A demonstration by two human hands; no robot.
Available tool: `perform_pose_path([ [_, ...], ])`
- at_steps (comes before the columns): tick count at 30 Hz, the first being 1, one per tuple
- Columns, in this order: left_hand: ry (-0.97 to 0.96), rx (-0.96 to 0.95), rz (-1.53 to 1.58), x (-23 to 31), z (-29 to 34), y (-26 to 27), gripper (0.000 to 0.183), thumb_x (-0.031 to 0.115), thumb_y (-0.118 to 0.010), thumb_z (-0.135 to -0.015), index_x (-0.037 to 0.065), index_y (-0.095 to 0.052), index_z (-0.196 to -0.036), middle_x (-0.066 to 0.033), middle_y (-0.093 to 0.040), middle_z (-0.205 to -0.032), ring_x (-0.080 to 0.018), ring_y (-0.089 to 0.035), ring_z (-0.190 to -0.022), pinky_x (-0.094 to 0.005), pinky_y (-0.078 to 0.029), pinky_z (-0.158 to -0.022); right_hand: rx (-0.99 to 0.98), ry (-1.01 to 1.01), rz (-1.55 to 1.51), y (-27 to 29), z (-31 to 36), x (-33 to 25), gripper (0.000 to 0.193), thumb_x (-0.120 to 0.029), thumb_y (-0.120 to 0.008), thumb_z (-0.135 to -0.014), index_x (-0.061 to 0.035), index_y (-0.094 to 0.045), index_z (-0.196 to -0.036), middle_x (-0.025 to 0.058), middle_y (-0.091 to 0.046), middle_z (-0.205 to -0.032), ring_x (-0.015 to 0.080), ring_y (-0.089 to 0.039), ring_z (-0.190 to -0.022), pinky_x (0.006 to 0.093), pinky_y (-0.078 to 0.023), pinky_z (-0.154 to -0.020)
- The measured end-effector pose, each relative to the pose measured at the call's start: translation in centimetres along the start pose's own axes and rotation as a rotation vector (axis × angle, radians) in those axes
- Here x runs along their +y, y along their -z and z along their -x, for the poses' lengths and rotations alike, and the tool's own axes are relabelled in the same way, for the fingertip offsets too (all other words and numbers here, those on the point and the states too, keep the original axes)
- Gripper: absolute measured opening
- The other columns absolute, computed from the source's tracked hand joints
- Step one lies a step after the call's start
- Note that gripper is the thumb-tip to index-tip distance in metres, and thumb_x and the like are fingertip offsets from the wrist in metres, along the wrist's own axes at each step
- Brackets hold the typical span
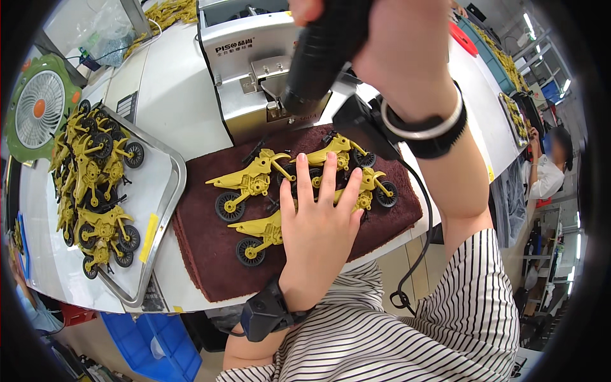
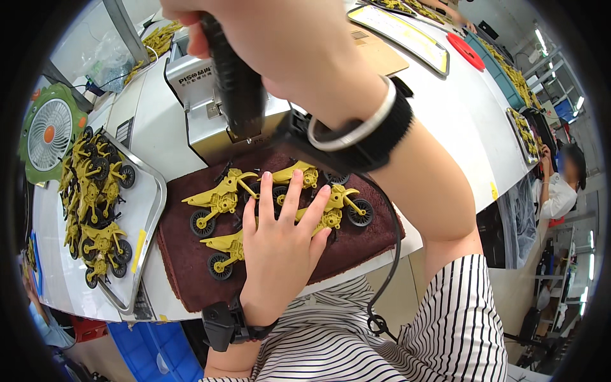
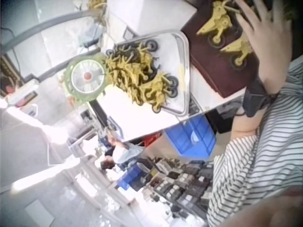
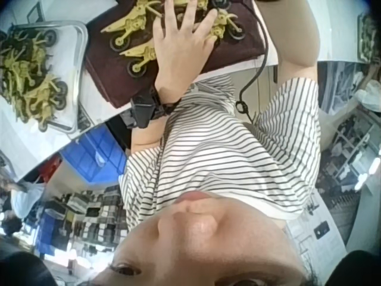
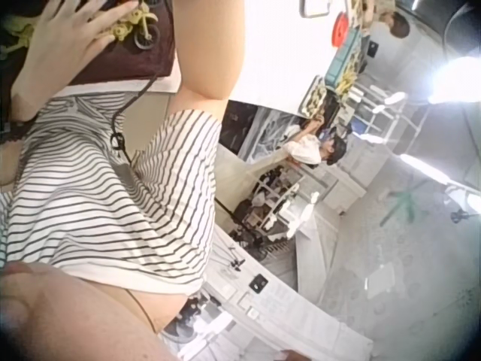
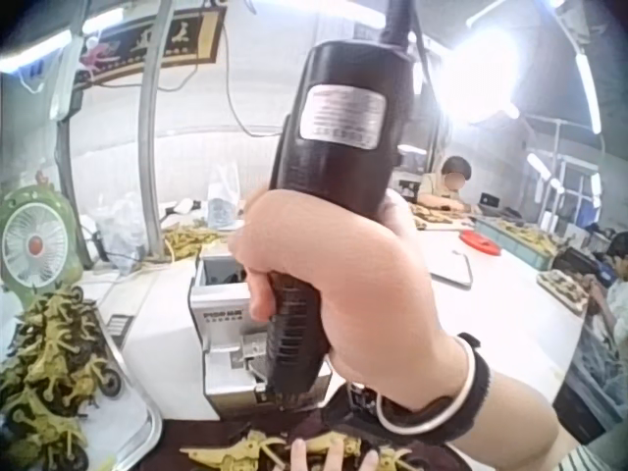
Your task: Assembling small yellow toy motorcycles using an electric screwdriver on a factory line.
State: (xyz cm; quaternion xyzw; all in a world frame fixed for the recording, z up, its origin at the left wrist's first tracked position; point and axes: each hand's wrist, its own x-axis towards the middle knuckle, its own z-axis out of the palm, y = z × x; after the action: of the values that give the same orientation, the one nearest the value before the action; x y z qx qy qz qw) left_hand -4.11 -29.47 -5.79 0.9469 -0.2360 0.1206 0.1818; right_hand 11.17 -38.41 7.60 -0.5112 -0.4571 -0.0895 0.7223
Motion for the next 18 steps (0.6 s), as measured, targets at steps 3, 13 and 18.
perform_pose_path([
  [3,0.006,-0.011,0.006,0.1,-0.2,0.4,0.052,0.035,-0.066,-0.082,0.027,-0.054,-0.131,-0.0090,-0.045,-0.140,-0.0386,-0.038,-0.129,-0.0501,-0.035,-0.100,0.067,0.212,0.287,-0.6,2.3,-1.9,0.007,0.000,-0.058,-0.082,0.0068,-0.058,-0.084,0.0118,-0.055,-0.071,0.0158,-0.055,-0.057,0.0268,-0.046,-0.057],
  [13,0.003,0.041,0.020,-0.3,-0.1,-0.1,0.053,0.030,-0.070,-0.077,0.025,-0.055,-0.128,-0.0099,-0.049,-0.136,-0.0390,-0.040,-0.127,-0.0499,-0.036,-0.098,0.583,-0.279,0.097,-0.3,6.0,-4.8,0.021,-0.003,-0.061,-0.068,0.0054,-0.054,-0.086,0.0139,-0.055,-0.067,0.0218,-0.054,-0.054,0.0328,-0.047,-0.055],
  [18,0.008,-0.007,-0.014,0.2,-0.3,0.4,0.052,0.032,-0.069,-0.079,0.026,-0.054,-0.128,-0.0090,-0.049,-0.136,-0.0383,-0.039,-0.128,-0.0486,-0.035,-0.099,0.525,-0.290,0.097,0.7,6.9,-3.5,0.019,0.001,-0.063,-0.070,0.0057,-0.055,-0.086,0.0131,-0.056,-0.068,0.0209,-0.056,-0.055,0.0307,-0.046,-0.055],
])
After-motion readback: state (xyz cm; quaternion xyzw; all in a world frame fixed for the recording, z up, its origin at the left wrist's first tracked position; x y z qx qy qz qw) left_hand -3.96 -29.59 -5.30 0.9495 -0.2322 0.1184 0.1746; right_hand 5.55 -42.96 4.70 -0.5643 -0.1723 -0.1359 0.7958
